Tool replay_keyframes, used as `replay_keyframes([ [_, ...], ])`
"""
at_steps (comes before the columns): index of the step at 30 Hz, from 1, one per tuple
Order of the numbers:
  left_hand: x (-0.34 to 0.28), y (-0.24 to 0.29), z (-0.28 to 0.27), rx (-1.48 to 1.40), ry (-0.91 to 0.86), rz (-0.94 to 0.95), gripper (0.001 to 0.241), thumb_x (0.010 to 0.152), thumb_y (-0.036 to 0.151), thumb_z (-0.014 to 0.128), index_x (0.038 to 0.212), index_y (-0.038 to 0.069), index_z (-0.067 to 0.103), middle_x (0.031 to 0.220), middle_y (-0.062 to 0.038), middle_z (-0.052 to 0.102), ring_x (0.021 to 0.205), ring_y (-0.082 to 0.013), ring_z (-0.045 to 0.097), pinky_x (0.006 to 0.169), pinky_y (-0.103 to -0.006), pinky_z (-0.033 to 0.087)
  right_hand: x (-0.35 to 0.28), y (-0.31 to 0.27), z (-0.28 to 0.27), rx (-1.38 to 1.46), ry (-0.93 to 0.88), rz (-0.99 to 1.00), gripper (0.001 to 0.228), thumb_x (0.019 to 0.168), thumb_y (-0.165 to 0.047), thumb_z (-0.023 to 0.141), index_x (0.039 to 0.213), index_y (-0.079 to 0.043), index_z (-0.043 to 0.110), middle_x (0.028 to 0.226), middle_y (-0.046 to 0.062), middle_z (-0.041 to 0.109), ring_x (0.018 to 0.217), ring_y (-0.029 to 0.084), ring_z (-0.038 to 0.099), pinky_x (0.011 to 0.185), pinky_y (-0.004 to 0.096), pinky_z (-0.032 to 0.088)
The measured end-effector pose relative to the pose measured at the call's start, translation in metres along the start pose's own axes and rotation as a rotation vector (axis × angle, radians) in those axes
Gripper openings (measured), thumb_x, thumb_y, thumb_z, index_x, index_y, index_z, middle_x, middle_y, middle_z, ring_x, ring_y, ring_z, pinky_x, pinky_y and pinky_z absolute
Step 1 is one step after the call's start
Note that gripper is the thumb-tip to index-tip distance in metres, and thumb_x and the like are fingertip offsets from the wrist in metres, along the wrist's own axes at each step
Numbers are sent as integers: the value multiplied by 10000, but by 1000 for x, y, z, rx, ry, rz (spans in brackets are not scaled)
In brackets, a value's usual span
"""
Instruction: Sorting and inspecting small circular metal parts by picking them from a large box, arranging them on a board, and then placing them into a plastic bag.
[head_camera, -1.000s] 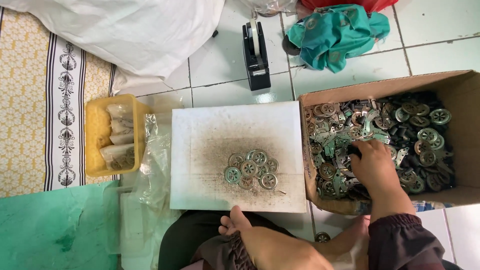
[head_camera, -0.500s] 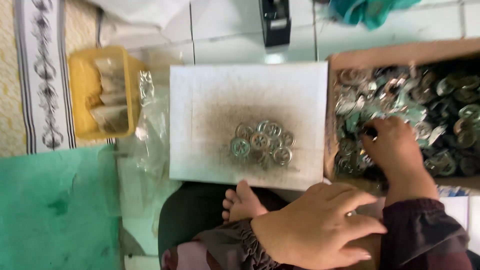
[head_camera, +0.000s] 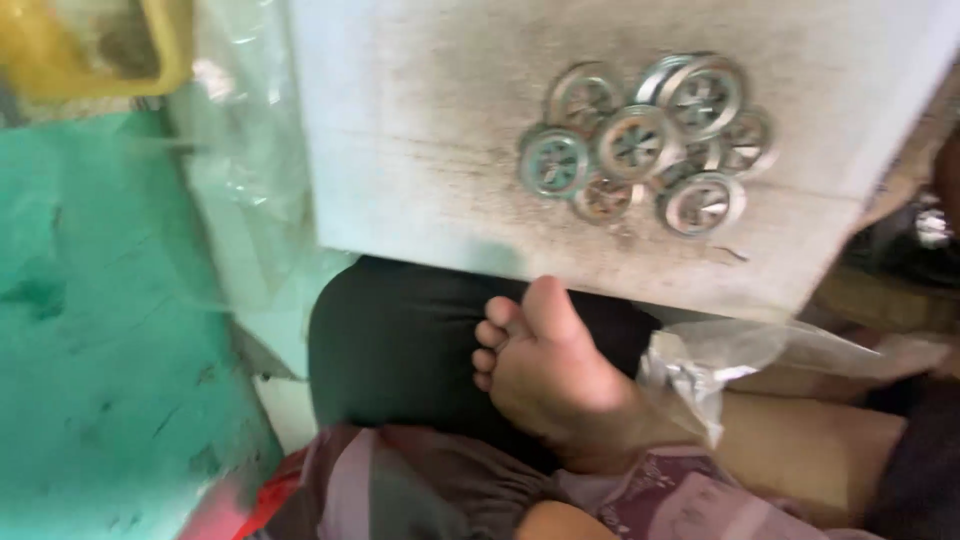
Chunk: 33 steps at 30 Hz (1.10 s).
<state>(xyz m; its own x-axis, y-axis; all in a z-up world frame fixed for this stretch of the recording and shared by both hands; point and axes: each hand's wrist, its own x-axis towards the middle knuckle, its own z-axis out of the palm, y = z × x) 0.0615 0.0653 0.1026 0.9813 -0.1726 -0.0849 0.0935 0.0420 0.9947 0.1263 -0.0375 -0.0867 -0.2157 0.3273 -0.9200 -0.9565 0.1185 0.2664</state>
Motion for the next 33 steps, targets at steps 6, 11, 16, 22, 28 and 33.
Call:
replay_keyframes([
  [6,32,-65,-56,-37,56,166,303,1128,275,524,1391,126,517,1413,-98,626,1329,-277,695,1296,-439,580,-63,-175,-127,-1079,581,-1160,367,971,-224,636,1219,37,708,1140,195,641,894,303,574,829,398,479],
  [11,88,-51,-27,-77,340,171,264,1072,142,606,1331,101,576,1341,-44,630,1110,-142,601,1022,-298,522,-97,-170,-108,-1594,929,-1814,300,1007,131,757,1307,131,758,1221,255,690,868,304,638,742,408,544],
  [16,86,-52,-25,-294,472,349,209,1084,58,566,1287,109,568,1372,-54,553,1236,-162,576,1149,-339,524,-101,-171,-107,-1582,908,-1771,256,980,65,722,1229,68,777,1164,229,720,870,339,652,747,420,541],
  [22,90,-61,-29,-467,649,383,189,1096,104,556,1282,83,579,1412,-111,549,1166,-207,604,1049,-356,501,-104,-164,-83,-1555,704,-1649,240,900,14,688,1124,34,772,1095,201,727,901,357,670,804,429,543],
  [28,90,-63,-34,-517,725,427,200,1088,79,548,1285,81,578,1417,-130,542,1139,-221,617,1030,-356,503,-86,-158,-76,-1943,739,-1181,447,744,-245,793,1184,-193,737,1214,94,674,1223,342,586,1031,466,509],
  [33,89,-60,-47,-558,816,525,184,1103,78,547,1284,80,578,1446,-123,534,1141,-207,635,1019,-346,497,-77,-157,-78,-1991,856,-1200,351,768,-278,798,1110,-207,764,1157,84,680,1201,327,614,1014,449,546],
])
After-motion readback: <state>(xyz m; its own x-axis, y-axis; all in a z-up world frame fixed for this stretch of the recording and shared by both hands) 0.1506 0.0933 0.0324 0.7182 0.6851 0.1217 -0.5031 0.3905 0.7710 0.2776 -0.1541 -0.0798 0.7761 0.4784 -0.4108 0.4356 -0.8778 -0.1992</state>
